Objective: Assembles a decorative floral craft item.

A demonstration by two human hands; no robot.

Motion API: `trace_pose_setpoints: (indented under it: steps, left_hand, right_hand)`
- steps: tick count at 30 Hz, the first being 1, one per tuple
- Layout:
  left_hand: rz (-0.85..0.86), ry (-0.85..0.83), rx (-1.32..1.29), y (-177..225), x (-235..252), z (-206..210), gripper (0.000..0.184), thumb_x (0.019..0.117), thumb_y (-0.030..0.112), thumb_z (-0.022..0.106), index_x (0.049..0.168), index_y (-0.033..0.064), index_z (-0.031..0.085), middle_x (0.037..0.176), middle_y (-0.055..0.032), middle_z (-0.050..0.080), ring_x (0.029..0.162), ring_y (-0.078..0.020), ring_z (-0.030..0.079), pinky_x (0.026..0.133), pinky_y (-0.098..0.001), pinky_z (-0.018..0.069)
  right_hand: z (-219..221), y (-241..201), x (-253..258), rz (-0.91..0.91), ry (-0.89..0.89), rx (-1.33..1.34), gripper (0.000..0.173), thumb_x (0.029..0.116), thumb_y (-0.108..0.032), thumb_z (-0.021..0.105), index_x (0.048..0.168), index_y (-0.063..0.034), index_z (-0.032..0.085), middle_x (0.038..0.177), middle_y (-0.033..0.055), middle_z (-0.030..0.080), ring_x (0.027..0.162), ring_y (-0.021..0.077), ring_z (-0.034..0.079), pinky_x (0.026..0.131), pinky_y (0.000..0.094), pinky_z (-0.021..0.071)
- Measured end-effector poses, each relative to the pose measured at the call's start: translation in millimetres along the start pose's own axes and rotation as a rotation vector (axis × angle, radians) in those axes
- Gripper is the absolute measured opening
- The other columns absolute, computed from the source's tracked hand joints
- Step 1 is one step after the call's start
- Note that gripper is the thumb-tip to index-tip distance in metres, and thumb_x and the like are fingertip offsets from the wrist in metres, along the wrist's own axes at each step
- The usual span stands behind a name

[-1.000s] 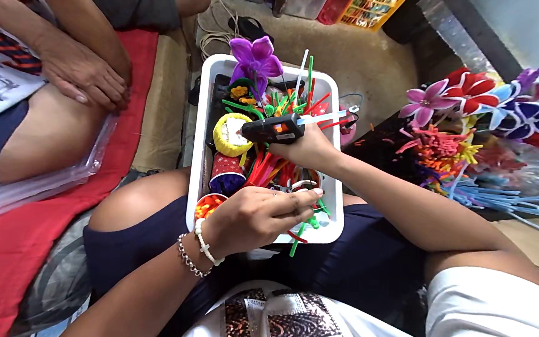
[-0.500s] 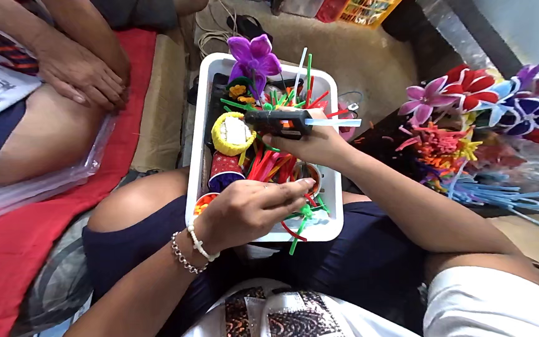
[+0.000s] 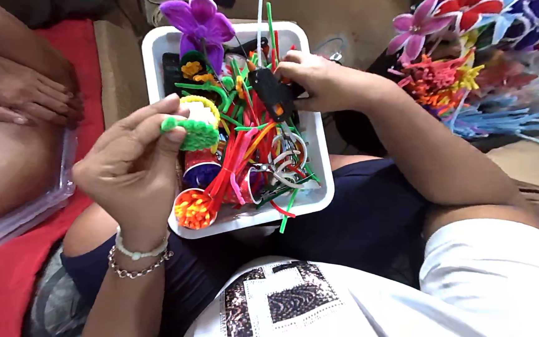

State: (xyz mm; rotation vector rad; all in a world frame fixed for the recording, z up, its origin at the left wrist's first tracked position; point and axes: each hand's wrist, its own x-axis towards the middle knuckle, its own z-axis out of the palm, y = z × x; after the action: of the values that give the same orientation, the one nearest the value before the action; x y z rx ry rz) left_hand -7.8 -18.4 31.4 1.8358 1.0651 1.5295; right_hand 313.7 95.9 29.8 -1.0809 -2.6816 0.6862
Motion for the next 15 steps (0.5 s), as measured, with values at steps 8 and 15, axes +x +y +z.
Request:
trace_pose_setpoints:
  steps: [8, 15]
  left_hand:
    - [-0.11, -0.12, -0.035, -1, -4, 15, 0.017, 0.0975, 0.005, 0.068, 0.113, 0.0002, 0.072, 0.122, -0.0052, 0.072, 0.11, -0.015, 0.071, 0.095, -0.0285, 0.06]
    - [-0.184, -0.145, -0.039, 5, -8, 24, 0.016, 0.0958, 0.003, 0.069, 0.111, -0.0008, 0.073, 0.12, -0.0054, 0.073, 0.107, -0.0117, 0.072, 0.092, -0.0253, 0.061]
  right_hand:
    - [-1, 12, -4, 0.11, -0.197, -0.117, 0.044, 0.0811, -0.004, 0.081, 0.122, -0.0063, 0.067, 0.121, 0.0245, 0.062, 0.121, 0.05, 0.052, 0.098, 0.0699, 0.0395]
    - [-17, -21, -9, 0.212, -0.041, -0.114, 0.048, 0.0834, -0.002, 0.079, 0.129, -0.0081, 0.064, 0.129, 0.0242, 0.058, 0.123, 0.0483, 0.052, 0.101, 0.066, 0.0422]
